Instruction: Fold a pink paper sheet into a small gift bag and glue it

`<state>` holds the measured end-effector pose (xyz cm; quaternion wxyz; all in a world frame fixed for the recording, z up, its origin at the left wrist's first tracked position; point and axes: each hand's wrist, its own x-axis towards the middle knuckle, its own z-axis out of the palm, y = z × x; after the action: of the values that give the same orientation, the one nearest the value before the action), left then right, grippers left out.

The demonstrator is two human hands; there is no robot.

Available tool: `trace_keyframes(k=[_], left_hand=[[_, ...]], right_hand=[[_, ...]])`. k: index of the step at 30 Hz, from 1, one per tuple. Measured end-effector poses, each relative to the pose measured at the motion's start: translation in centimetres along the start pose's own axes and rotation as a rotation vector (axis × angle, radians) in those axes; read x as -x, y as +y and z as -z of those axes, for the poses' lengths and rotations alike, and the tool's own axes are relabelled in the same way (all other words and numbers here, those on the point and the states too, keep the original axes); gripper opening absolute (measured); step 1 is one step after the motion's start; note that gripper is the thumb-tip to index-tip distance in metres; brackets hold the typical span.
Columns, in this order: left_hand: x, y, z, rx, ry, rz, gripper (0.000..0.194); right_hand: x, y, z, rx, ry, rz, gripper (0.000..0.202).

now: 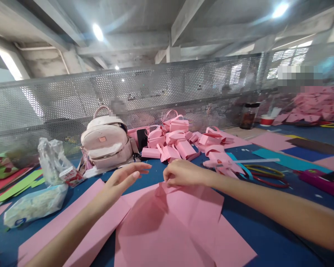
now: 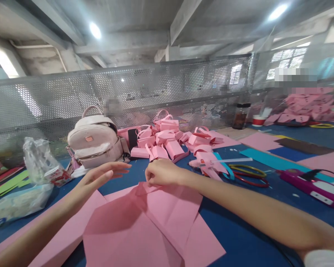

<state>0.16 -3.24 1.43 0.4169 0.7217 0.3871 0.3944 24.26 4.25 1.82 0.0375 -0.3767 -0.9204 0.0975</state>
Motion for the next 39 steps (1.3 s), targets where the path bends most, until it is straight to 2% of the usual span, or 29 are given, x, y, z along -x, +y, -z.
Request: trace_keyframes(k=[2,4,6,8,9,12,13,14,16,19,22,26,31,35,39], left_hand=[[0.9,1.9,0.1,-0.299,0.043,-0.069,0.03],[1.7,3.2,0.0,-0.557,0.053,-0.213,0.026],[2.5,4.0,-0.4,-0.749,0.042,-0.354,0.03],[3.1,4.1,-1.4,-0.873,-0.009,-0.384,0.031],[3.3,3.8,-2.0,-0.915,-0.052,-0.345,0.031],[3.7,1.8,-4.6,-1.002,-0.253,-0.102,0.028],[3.7,0.8,-5.6,-1.038,-0.3,-0.09,0.033],[3.7,-0.2,-6.5,-1.078,-0.329,-0.089,0.04],[3.7,-2.4,-8.1,-1.169,-0.371,-0.14,0.044],[3.8,-4.9,-9.5,-1.256,-0.304,-0.27,0.048],[4.1,-6.0,-9.5,-1.27,-0.245,-0.362,0.047],[4.2,-6.0,-8.3,-1.274,-0.223,-0.449,0.044],[4.0,-5.8,-7.2,-1.287,-0.191,-0.378,0.047],[4.2,-6.5,-7.0,-1.301,-0.212,-0.44,0.063],[4.5,-7.3,-7.1,-1.23,-0.262,-0.512,0.067]], right_hand=[[-0.3,0.0,-0.3,-0.008,-0.009,-0.013,0.017],[-0.6,0.2,-0.5,-0.021,-0.019,-0.029,0.015],[-0.9,0.4,-0.6,-0.04,-0.034,-0.053,0.014],[-0.9,0.5,-0.9,-0.06,-0.052,-0.081,0.014],[-0.9,0.5,-1.1,-0.071,-0.062,-0.095,0.015],[-0.4,0.5,-1.8,-0.108,-0.096,-0.124,0.018],[-0.2,0.5,-2.0,-0.12,-0.11,-0.127,0.018],[0.1,0.5,-2.2,-0.132,-0.125,-0.128,0.018],[0.6,0.7,-2.5,-0.154,-0.159,-0.126,0.018],[1.2,1.2,-2.9,-0.199,-0.218,-0.123,0.015],[1.7,1.7,-3.2,-0.27,-0.274,-0.118,0.014],[2.1,2.1,-3.9,-0.391,-0.334,-0.08,0.027],[2.3,1.4,-5.0,-0.498,-0.346,-0.074,0.034],[2.7,0.2,-5.6,-0.465,-0.241,-0.126,0.033],[3.5,-0.6,-5.9,-0.249,-0.033,-0.106,0.027]])
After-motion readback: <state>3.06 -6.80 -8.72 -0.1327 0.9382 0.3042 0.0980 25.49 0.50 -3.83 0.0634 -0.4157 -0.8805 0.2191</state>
